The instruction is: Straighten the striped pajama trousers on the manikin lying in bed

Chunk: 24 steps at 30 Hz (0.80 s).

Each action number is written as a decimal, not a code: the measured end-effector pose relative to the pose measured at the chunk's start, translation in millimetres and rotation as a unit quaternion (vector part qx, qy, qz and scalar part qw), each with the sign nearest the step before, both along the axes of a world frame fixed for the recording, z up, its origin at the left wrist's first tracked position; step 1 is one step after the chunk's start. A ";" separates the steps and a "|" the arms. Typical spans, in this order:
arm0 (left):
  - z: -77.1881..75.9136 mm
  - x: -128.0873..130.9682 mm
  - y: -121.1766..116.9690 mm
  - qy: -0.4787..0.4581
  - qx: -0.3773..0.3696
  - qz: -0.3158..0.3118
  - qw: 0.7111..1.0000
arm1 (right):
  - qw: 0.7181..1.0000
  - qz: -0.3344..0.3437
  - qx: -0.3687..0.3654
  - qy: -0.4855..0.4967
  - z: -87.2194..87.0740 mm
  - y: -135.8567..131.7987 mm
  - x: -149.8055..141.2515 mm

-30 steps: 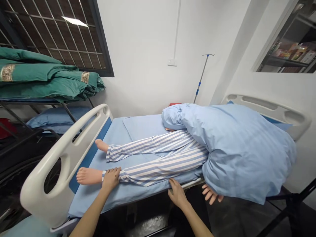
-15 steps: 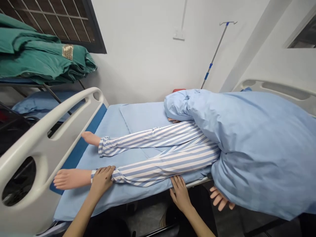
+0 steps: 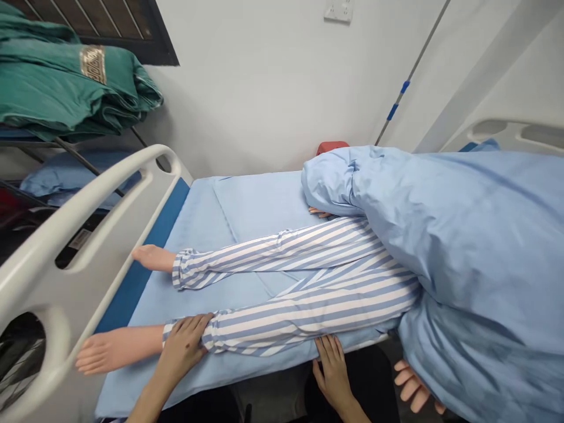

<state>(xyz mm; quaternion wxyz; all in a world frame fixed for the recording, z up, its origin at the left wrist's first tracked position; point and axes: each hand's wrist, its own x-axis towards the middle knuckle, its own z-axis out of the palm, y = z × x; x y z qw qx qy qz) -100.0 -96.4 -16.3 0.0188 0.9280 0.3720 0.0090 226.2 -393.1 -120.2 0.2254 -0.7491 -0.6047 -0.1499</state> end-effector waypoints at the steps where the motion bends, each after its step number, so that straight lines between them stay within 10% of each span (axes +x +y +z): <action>1: 1.9 -1.3 3.2 0.015 -0.011 0.006 1.000 | 1.000 0.000 0.000 0.002 -3.0 0.3 0.4; 7: 28.9 6.1 -2.6 0.069 -0.027 0.011 0.997 | 1.000 0.000 0.002 0.010 -11.5 4.2 -3.7; 17: 55.9 46.4 -15.5 0.083 -0.009 0.030 0.996 | 0.992 0.001 -0.106 0.063 24.2 2.3 -4.5; 24: 146.9 35.9 -7.8 0.053 0.072 -0.041 0.995 | 0.976 0.022 -0.177 0.129 58.1 41.0 1.9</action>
